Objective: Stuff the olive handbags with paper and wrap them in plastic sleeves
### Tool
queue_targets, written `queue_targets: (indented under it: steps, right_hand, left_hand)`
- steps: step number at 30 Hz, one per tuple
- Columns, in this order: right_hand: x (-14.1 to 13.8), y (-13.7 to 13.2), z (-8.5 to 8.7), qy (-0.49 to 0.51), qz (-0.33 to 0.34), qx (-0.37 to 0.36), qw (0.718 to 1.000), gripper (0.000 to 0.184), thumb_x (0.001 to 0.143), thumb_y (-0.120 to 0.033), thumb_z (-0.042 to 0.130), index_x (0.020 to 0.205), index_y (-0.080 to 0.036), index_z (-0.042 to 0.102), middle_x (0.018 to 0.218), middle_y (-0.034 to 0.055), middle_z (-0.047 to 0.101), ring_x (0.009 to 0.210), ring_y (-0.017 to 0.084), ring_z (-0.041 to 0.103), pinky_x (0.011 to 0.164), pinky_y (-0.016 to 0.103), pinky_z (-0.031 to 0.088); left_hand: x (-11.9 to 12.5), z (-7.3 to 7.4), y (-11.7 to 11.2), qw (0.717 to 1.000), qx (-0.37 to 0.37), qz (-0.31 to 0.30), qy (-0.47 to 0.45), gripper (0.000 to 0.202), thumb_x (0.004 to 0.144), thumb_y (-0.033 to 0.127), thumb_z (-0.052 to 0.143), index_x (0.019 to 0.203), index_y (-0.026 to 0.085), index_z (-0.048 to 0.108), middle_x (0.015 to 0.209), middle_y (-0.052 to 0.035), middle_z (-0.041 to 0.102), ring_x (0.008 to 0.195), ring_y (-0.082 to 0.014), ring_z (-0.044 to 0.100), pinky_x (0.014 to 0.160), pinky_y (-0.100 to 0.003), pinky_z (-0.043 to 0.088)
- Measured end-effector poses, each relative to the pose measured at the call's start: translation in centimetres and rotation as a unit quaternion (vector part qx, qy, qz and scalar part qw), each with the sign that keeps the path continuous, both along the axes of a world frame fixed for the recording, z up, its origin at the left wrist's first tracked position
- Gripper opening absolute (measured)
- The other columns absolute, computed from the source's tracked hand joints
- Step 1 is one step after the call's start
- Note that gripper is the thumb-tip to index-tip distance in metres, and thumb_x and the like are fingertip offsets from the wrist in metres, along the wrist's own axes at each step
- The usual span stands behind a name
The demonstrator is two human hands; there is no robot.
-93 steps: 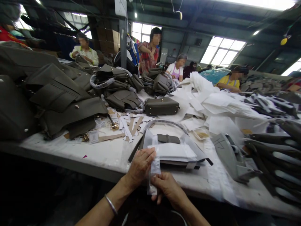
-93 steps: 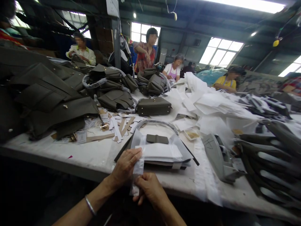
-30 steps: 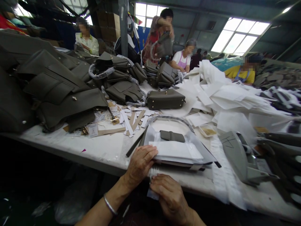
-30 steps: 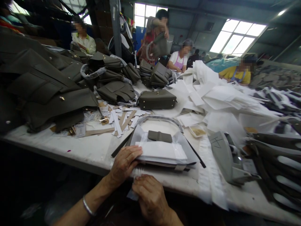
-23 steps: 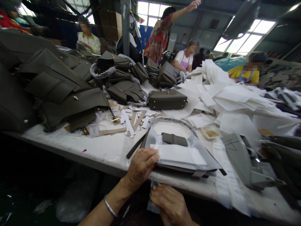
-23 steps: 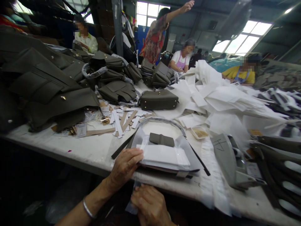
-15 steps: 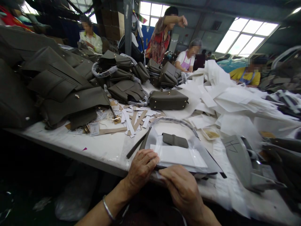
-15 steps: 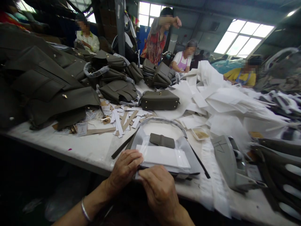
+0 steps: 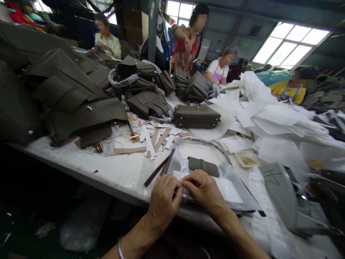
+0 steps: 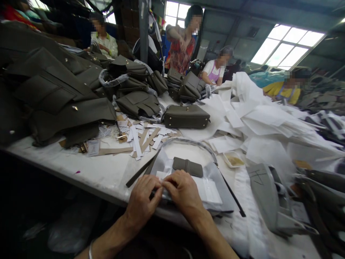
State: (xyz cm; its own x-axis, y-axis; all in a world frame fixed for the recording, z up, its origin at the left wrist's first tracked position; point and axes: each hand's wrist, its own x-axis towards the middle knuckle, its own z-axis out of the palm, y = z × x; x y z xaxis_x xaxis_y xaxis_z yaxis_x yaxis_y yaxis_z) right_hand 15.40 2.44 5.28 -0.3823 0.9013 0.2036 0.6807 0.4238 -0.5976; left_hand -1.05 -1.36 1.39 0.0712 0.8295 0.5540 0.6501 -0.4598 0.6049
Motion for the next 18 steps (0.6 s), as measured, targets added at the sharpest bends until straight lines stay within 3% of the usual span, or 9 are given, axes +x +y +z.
queue_targets:
  steps: [6,12,15,18]
  right_hand:
    - [0.0,0.4,-0.2,0.017,0.004,-0.017,1.0,0.013,0.088,-0.023,0.065,0.078,-0.024,0.073,0.074,-0.0005,0.069,0.074,0.017,0.062,0.071,0.03,0.047]
    - [-0.5,0.6,-0.7,0.006,-0.032,-0.055,0.998,0.01,0.083,-0.022,0.068,0.074,-0.024,0.072,0.073,-0.0004,0.067,0.072,0.017,0.063,0.069,0.028,0.048]
    - [-0.6,0.7,-0.5,0.002,-0.04,-0.058,0.998,0.012,0.083,-0.021,0.066,0.073,-0.023,0.071,0.071,-0.0008,0.066,0.068,0.016,0.063,0.064,0.027,0.047]
    - [-0.6,0.7,-0.3,0.008,-0.045,-0.065,0.997,0.01,0.082,-0.021,0.067,0.074,-0.023,0.071,0.071,-0.0011,0.067,0.067,0.016,0.064,0.063,0.026,0.048]
  left_hand:
    - [0.3,-0.1,0.6,1.0,0.0,0.021,0.02,0.017,0.091,0.012,0.044,0.076,0.021,0.047,0.074,-0.0021,0.055,0.073,-0.0193,0.052,0.068,-0.033,0.042]
    - [0.1,0.3,1.1,0.997,0.031,0.041,0.064,0.019,0.091,0.013,0.045,0.074,0.022,0.046,0.069,-0.0009,0.054,0.067,-0.018,0.053,0.063,-0.032,0.044]
    - [-0.1,1.1,0.3,0.988,0.12,0.009,0.099,0.015,0.092,0.009,0.046,0.088,0.019,0.057,0.087,-0.005,0.066,0.086,-0.019,0.063,0.085,-0.037,0.051]
    - [-0.2,1.6,-1.2,0.975,0.169,-0.027,0.142,0.027,0.094,0.007,0.045,0.114,0.017,0.061,0.108,-0.0076,0.071,0.108,-0.0204,0.063,0.105,-0.042,0.044]
